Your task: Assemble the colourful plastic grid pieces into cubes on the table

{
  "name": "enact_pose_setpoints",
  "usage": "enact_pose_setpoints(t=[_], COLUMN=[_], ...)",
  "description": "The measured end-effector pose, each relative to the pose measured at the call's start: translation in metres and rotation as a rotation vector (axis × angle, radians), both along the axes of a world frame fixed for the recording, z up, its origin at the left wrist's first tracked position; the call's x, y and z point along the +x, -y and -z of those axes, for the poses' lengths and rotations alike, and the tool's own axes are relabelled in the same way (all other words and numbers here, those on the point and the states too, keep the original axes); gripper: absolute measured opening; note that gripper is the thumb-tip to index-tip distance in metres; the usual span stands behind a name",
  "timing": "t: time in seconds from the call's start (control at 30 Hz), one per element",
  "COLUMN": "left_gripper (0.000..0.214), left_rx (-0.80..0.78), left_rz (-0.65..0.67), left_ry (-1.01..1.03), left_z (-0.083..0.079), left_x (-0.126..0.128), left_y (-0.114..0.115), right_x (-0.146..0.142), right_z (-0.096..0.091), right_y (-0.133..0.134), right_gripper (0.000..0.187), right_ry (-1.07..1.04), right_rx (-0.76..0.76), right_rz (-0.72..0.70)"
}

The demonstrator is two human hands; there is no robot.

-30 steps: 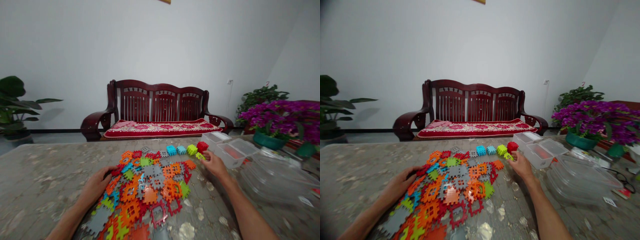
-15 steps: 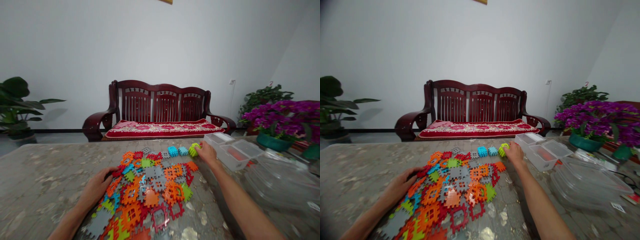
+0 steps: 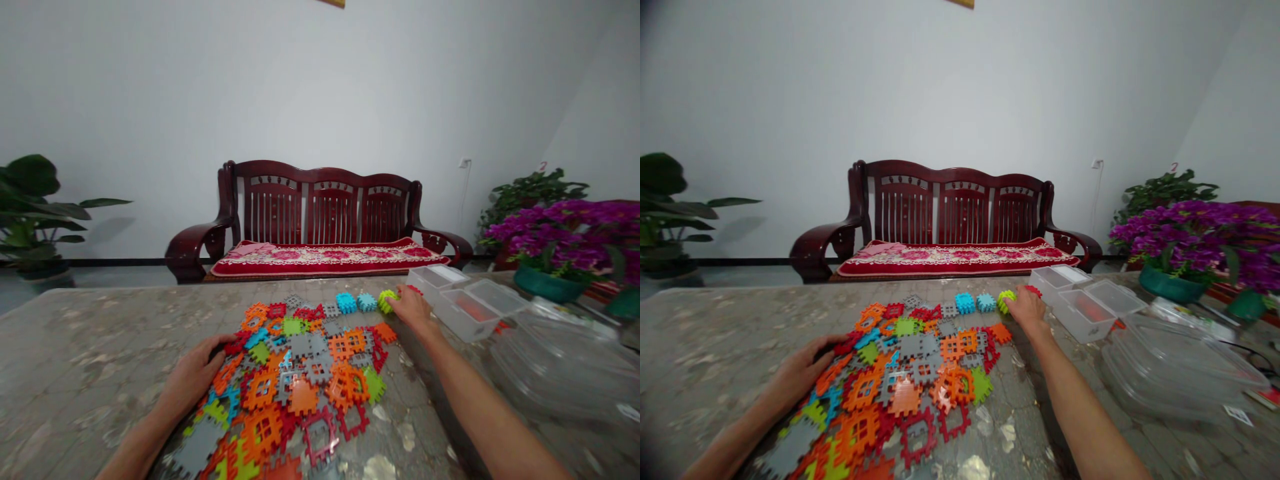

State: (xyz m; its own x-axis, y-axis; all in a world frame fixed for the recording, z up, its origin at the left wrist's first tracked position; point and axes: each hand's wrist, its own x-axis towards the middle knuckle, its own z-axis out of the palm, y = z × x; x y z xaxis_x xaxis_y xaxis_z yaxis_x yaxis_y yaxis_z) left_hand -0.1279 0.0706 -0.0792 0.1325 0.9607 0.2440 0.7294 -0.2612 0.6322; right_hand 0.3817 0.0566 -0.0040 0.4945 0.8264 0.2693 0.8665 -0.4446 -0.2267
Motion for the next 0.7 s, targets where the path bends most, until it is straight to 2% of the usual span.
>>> enact_pose_setpoints(t=[0.1,0.2,0.3,0.37,0.5,0.7], left_gripper=[0.043,0.043,0.044,0.043,0.044,0.044], left_rx=[-0.012,-0.011,-0.005,-0.006,-0.020,-0.013], left_rz=[0.000,0.000,0.004,0.006,0.004,0.018], left_ry=[-0.002,-0.003,0.001,0.001,0.006,0.019], left_z=[-0.001,-0.001,-0.002,-0.002,-0.004,-0.003], left_x=[0.000,0.000,0.000,0.001,0.002,0.002], left_y=[0.000,0.001,0.001,0.001,0.002,0.002], right_x=[-0.001,-0.003,-0.003,-0.003,-0.001,-0.005], right_z=[-0.001,0.002,0.013,0.024,0.038,0.026], right_y=[0.004,0.014,0.027,0.036,0.045,0.036], right_gripper=[0.051,0.047,0.043,0.044,0.049,0.048], right_ry=[0.011,0.011,-0.038,-0.079,-0.115,-0.130], right_rx=[0.022,0.125,0.232,0.245,0.147,-0.060], right_rz=[-0.009,-0.027,-0.018,0.002,0.041,0.042])
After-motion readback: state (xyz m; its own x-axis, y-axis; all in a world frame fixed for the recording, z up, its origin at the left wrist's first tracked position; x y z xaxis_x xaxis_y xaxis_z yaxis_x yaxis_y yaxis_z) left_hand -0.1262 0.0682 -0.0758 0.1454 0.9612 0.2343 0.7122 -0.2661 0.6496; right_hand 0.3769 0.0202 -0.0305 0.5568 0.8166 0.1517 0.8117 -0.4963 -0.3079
